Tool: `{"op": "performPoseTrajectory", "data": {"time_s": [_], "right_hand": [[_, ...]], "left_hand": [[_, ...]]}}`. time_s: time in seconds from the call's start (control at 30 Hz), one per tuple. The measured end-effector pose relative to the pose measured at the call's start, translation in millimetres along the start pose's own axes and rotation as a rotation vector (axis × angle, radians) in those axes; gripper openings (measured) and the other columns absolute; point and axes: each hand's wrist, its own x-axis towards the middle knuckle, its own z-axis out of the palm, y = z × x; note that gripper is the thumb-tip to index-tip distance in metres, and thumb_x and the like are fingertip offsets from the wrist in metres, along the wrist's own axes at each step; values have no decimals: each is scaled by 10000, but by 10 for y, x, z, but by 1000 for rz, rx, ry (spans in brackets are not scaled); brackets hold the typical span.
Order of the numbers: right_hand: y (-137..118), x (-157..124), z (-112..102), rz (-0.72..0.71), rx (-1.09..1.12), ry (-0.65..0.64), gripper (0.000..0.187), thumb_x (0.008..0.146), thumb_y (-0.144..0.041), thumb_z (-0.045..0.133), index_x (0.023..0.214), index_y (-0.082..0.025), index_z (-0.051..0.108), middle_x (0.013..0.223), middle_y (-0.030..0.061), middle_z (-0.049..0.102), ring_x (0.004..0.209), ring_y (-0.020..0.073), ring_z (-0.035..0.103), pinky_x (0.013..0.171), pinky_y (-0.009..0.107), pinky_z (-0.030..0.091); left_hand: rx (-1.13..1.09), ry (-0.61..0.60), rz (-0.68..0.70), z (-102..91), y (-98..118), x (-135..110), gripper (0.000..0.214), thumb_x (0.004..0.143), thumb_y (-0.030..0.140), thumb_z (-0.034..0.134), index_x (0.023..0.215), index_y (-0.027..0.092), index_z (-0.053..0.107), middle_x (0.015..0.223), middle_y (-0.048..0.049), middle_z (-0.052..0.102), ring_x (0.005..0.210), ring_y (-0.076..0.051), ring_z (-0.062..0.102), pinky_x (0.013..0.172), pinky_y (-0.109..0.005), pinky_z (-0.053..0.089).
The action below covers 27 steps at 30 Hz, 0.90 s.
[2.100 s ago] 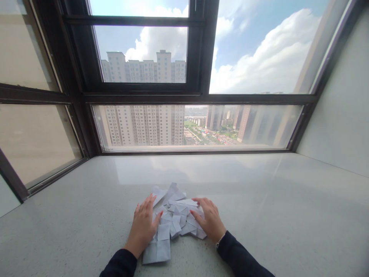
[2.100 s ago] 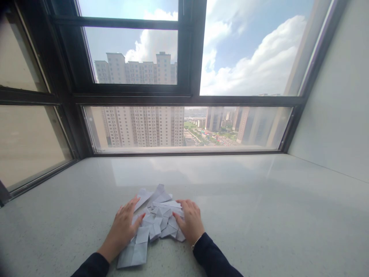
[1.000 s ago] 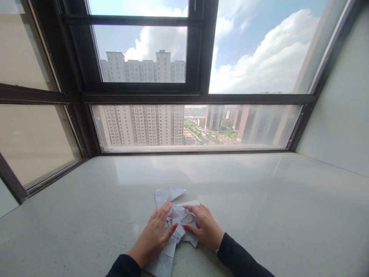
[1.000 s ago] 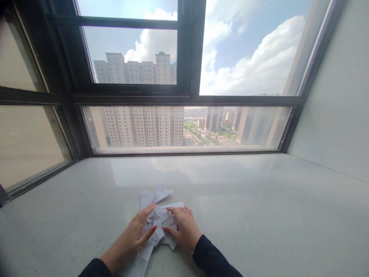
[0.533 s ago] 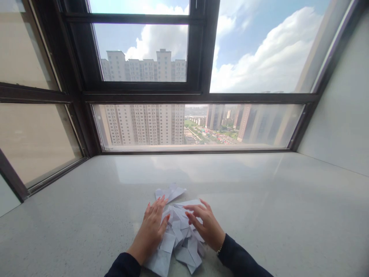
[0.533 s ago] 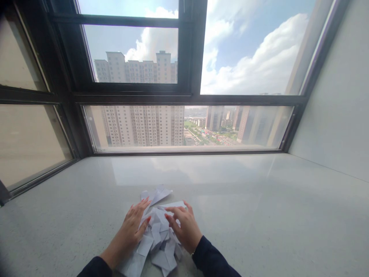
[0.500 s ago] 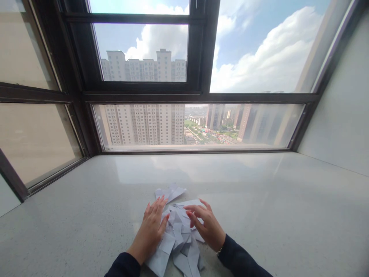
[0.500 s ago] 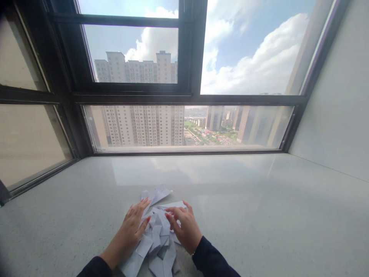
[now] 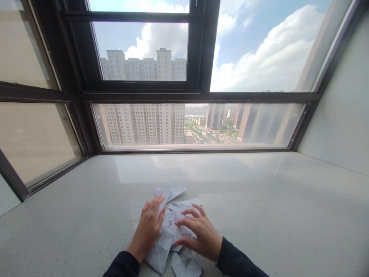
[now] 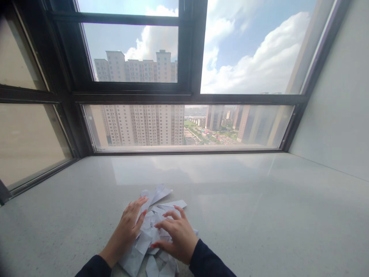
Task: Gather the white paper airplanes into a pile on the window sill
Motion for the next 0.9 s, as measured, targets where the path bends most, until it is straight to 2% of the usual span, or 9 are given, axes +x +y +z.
{"op": "performPoseTrajectory", "data": {"time_s": [0.13,0.23,0.33,0.4,0.47,0.57,0.73,0.83,0.9], "right_hand": [[97,19,-90,75,-131,53,399,746,-525,487,1045,-270,551,1073,41,602,1080,238,441,1001,472,107],[91,4,-127,-11,-129,-18,624,659,-600,527,1176,-258,452,1207,64,505,1149,257,371,1010,467,107],[53,-41,1,-115,-102,-148,826,565,-637,570,1269,-277,330,1300,54,409,1214,284,280,1017,491,15],[48,-69,122,-148,-108,-217,832,570,-624,567,1286,-296,297,1321,50,384,1229,296,253,1003,519,-41],[69,-77,190,-132,-141,-230,827,568,-611,574,1286,-311,294,1331,50,370,1234,306,238,989,540,-68],[139,-49,136,-33,-222,-145,817,566,-585,601,1276,-302,314,1341,62,349,1234,311,231,984,560,-59],[306,7,-43,132,-355,106,468,761,-435,485,1192,-258,435,1275,82,431,1179,254,341,997,510,132],[407,-2,-9,210,-394,198,413,805,-434,417,1153,-220,473,1201,104,502,1119,241,417,973,476,218],[450,-16,47,284,-416,209,422,816,-452,392,1139,-199,486,1150,112,544,1095,249,442,962,485,225]], "left_hand": [[7,11,14,10,-5,9,382,816,221,324,1181,185,430,1221,-90,489,1153,-205,404,989,-442,273],[34,5,9,36,-20,7,375,825,233,318,1178,181,431,1219,-96,493,1157,-216,402,977,-474,277],[65,5,-4,51,-34,-7,368,833,246,319,1181,187,421,1212,-91,502,1158,-221,401,975,-515,250],[80,11,-13,49,-41,-16,360,838,244,316,1181,195,415,1206,-86,509,1153,-218,406,979,-538,218],[87,20,-22,41,-44,-18,350,842,237,309,1175,202,415,1204,-81,512,1148,-213,411,983,-551,193],[82,23,-30,20,-40,-9,342,849,240,304,1171,211,413,1206,-72,510,1150,-207,409,986,-556,178],[50,-6,-6,-44,21,0,341,858,275,303,1176,219,413,1217,-63,499,1167,-207,389,995,-528,196],[16,-57,86,-72,93,-33,404,860,345,316,1239,207,346,1275,-72,438,1208,-209,331,1005,-477,223],[-7,-111,184,-62,134,-63,531,839,432,347,1302,197,240,1321,-82,376,1238,-219,274,1012,-451,224]]}}
